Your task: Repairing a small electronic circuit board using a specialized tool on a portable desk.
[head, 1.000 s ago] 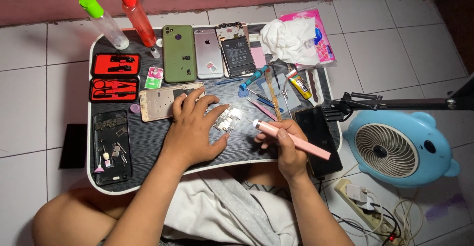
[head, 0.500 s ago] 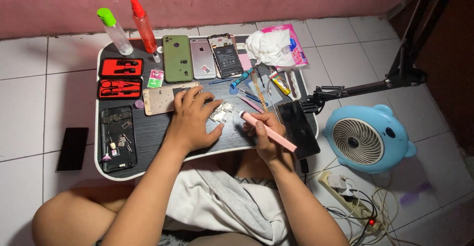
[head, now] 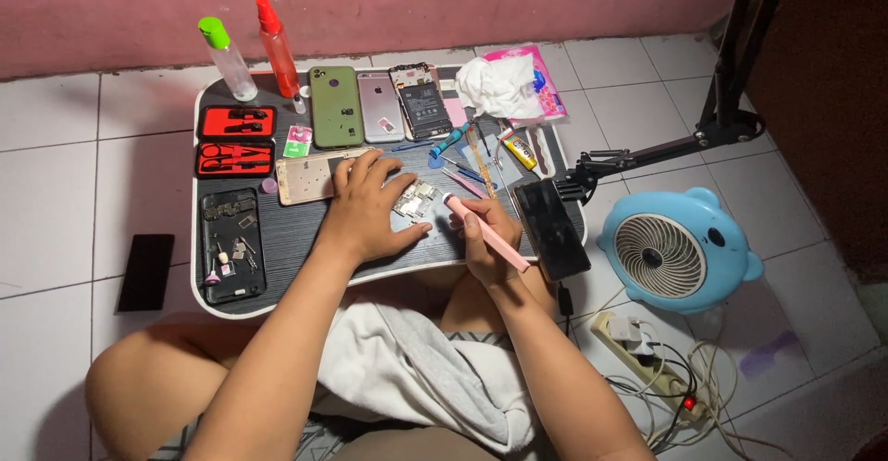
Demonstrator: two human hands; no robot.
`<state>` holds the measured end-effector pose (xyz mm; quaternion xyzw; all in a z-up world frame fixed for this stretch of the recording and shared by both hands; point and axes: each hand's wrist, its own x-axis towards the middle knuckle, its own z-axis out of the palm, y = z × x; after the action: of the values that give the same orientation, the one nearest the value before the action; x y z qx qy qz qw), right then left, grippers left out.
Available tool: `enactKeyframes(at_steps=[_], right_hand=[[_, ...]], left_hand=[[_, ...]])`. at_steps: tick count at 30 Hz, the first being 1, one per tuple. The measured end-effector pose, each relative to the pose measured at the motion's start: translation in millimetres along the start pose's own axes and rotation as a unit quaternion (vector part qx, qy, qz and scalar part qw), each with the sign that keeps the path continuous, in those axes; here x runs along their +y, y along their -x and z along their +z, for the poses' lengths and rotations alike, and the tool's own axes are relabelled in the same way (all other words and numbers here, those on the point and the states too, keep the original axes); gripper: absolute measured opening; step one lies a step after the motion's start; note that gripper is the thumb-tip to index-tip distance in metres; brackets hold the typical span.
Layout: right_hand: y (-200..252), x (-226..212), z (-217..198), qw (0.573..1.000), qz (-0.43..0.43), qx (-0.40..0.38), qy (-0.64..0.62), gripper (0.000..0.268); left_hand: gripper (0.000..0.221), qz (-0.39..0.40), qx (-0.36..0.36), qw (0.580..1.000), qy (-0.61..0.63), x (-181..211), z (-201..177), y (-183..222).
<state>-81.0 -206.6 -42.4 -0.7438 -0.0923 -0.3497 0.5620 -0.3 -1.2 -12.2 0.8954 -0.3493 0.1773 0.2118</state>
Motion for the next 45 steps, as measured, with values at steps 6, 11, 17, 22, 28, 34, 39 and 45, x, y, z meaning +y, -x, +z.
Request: enactKeyframes(at_steps=[6, 11, 17, 22, 28, 34, 39, 45], right_hand=[[-1.2, -5.7, -3.2, 1.000, -0.005, -0.016, -0.012, 0.031], [-4.2, -2.1, -6.4, 0.999, 0.018, -0.026, -0.027, 0.031], [-9.5, -5.0, -8.2, 0.995, 0.076, -0.036, -0.054, 0.027], [-17.0, -19.6, -13.3, 0.990, 0.103, -0.091, -0.037, 0.028], [-17.1, -28.4, -12.2, 0.988, 0.092, -0.117, 0.036, 0.027], [-23.7, -21.2, -9.1, 0.970, 0.204, -0.127, 0.018, 0.024], [-37.0, -35.9, -4.4, 0.966, 0.196, -0.159, 0.047, 0.025], [-29.3, -21.4, -0.3, 0.963, 0.221, -0.138, 0.064, 0.017]], left_hand=[[0.082, -0.016, -0.015, 1.000, -0.005, 4.2, -2.9, -0.2], [0.090, -0.029, -0.024, 0.999, -0.030, 4.9, 1.8, -1.1], [0.091, -0.037, -0.042, 0.997, -0.058, 6.0, 1.8, -2.9], [0.088, -0.042, -0.056, 0.996, -0.053, 2.8, 3.8, -3.2], [0.078, -0.025, -0.037, 0.998, -0.041, 1.7, 3.1, -1.7], [0.066, -0.014, -0.029, 0.999, -0.038, -0.8, -0.4, 0.9], [0.063, -0.029, -0.053, 0.998, -0.001, -0.7, -5.1, -1.1], [0.063, -0.037, -0.061, 0.997, 0.026, -2.4, -6.1, -3.1]])
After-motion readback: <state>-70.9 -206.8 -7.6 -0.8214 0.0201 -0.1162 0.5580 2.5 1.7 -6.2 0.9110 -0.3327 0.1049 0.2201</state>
